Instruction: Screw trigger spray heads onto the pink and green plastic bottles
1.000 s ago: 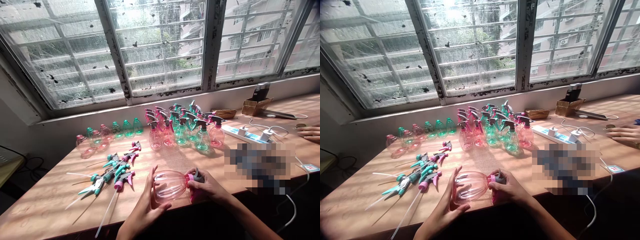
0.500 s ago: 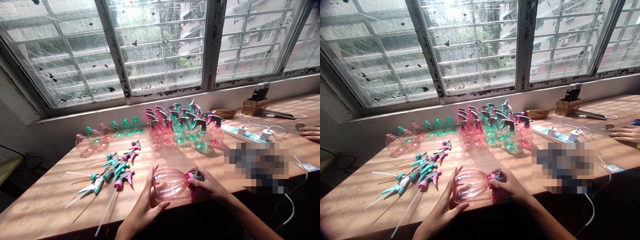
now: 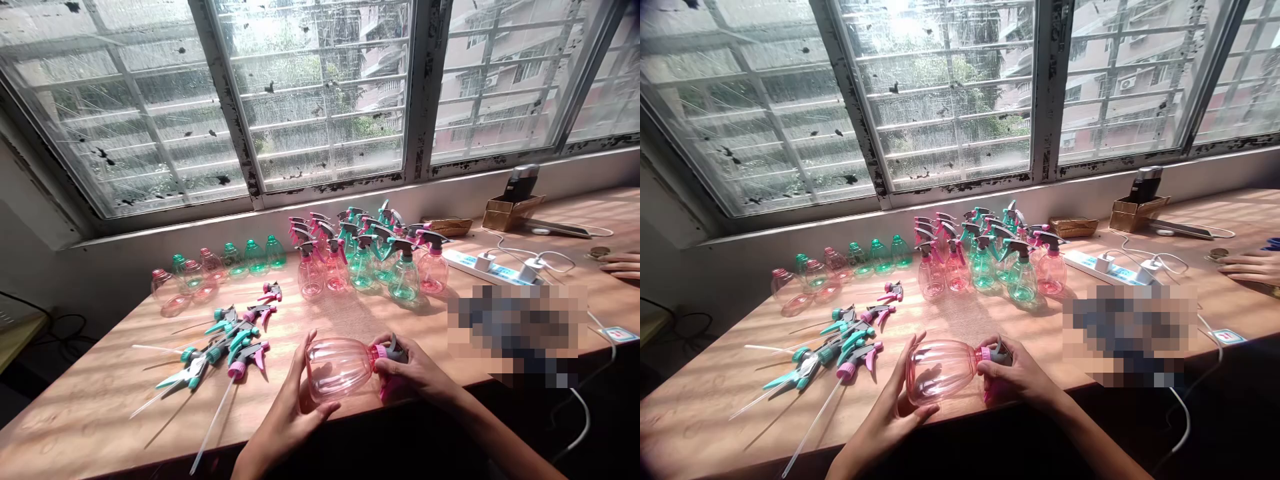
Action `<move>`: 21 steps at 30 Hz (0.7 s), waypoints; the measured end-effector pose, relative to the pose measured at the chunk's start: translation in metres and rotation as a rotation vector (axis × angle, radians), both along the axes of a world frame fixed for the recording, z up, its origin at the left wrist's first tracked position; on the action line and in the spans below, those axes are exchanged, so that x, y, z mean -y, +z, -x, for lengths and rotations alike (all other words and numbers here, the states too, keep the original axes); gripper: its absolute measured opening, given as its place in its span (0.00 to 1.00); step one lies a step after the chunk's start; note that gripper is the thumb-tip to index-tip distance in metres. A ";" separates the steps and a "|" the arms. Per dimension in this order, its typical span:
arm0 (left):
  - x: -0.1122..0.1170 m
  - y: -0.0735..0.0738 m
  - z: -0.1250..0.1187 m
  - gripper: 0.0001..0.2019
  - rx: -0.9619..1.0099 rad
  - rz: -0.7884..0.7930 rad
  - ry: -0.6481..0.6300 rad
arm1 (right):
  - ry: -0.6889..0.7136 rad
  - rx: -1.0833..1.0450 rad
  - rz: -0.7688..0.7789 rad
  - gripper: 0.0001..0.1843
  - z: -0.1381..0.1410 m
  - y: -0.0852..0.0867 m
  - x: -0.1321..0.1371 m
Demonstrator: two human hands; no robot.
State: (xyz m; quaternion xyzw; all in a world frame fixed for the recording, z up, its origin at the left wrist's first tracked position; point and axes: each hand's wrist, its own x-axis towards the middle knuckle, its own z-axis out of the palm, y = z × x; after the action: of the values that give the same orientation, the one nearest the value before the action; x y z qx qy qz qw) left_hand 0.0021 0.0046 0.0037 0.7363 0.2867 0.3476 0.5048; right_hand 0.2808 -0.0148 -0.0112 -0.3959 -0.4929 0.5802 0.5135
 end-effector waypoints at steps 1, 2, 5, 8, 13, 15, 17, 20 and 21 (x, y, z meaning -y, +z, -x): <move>0.000 0.000 0.000 0.45 0.012 0.021 -0.004 | -0.005 0.007 -0.003 0.25 0.000 0.000 0.000; 0.001 0.001 0.000 0.44 0.020 0.027 0.001 | -0.011 0.013 -0.006 0.25 0.000 0.001 0.000; 0.002 0.001 -0.001 0.41 -0.026 -0.088 0.062 | -0.015 0.026 -0.013 0.25 0.001 0.002 0.000; 0.002 0.000 -0.003 0.37 -0.086 -0.228 0.118 | 0.003 0.003 -0.008 0.25 0.002 0.003 0.000; 0.001 -0.001 -0.002 0.37 -0.117 -0.289 0.135 | 0.012 0.024 -0.004 0.24 0.001 0.001 -0.001; 0.001 -0.001 0.000 0.43 -0.150 -0.314 0.124 | 0.013 0.054 -0.010 0.24 -0.001 0.001 -0.001; 0.001 0.001 0.001 0.45 -0.161 -0.305 0.116 | 0.011 0.061 -0.015 0.24 -0.001 0.002 0.000; 0.001 0.004 0.000 0.44 -0.147 -0.284 0.139 | 0.010 0.051 -0.015 0.23 0.000 0.005 0.001; 0.001 0.004 0.000 0.44 -0.145 -0.296 0.148 | 0.009 0.044 -0.013 0.23 0.001 0.006 0.001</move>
State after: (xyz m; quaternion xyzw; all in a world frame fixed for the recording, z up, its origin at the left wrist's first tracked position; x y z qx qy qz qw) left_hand 0.0024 0.0040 0.0077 0.8026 0.3217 0.3682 0.3416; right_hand 0.2802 -0.0159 -0.0055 -0.4028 -0.5096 0.5704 0.5027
